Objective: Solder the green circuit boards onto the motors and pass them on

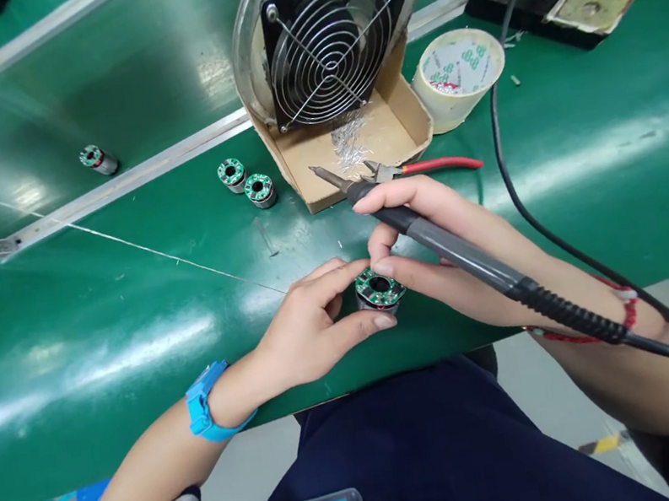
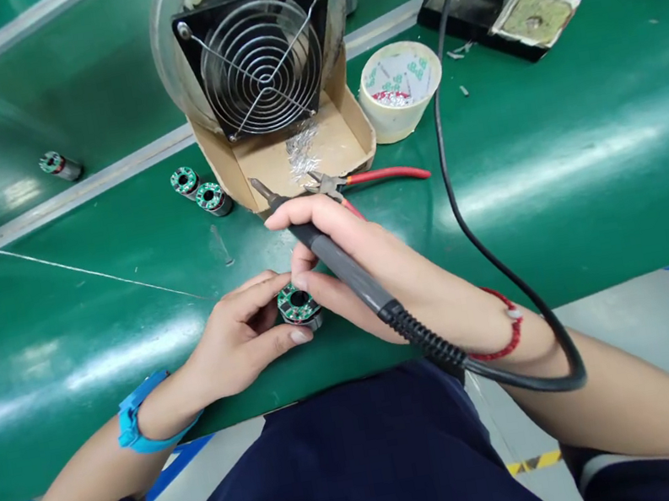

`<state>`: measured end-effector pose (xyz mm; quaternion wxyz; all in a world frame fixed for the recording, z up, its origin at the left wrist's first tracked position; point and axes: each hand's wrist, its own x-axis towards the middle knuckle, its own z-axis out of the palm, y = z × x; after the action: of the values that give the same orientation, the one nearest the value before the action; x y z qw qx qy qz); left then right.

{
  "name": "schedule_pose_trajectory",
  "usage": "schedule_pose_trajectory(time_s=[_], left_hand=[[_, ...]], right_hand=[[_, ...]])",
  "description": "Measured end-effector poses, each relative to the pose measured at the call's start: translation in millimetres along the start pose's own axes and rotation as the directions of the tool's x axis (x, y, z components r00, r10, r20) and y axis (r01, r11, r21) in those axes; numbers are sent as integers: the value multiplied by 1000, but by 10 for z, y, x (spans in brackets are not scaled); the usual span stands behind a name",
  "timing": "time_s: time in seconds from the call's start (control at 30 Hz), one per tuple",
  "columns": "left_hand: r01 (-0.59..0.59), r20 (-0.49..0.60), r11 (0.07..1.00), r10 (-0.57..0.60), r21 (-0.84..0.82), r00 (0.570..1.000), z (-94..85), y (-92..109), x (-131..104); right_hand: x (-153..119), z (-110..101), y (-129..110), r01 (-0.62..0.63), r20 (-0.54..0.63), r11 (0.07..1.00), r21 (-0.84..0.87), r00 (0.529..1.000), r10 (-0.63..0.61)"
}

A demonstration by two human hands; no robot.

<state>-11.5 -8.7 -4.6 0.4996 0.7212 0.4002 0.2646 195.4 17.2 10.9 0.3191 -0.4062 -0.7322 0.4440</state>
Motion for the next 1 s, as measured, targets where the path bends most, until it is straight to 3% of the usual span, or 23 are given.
schedule_pose_trajectory(time_s=[0.2, 0.3, 0.4, 0.5, 0.6, 0.73, 0.83, 0.9, 1.0], left_hand=[[27, 12, 999, -28, 45, 1000, 2, -13, 13], [71, -16, 991, -70, 118, 997, 10, -28, 60], [123, -99, 964, -102, 237, 990, 40, -71, 102], [191, -141, 925, -151, 330, 978, 71, -181, 120], [220, -201, 955, -180, 199, 963, 49, -337, 126], [171, -374, 970, -224, -170, 900, -59, -475, 143], [128, -419, 972, -201, -195, 885, -109, -466, 146], [81, -404, 994, -105, -76, 909, -99, -431, 135], [-12, -343, 994, 50, 111, 938, -47, -390, 113]], right_hand=[[-46, 21, 94, 78, 29, 997, 0, 997, -78], [-70, 88, 161, 59, -32, 998, -18, 998, -60], [-84, 193, 208, 37, -99, 974, -225, 993, -61], [-68, 283, 253, 33, -48, 867, -498, 997, -66], [-20, 311, 312, 43, 21, 800, -598, 999, -38], [21, 268, 351, 126, 82, 871, -475, 992, -99], [-44, 222, 330, 122, -39, 928, -351, 989, -144], [-146, 196, 320, 79, -189, 963, -257, 973, -130], [-336, 174, 345, 36, -417, 992, -117, 905, -82]])
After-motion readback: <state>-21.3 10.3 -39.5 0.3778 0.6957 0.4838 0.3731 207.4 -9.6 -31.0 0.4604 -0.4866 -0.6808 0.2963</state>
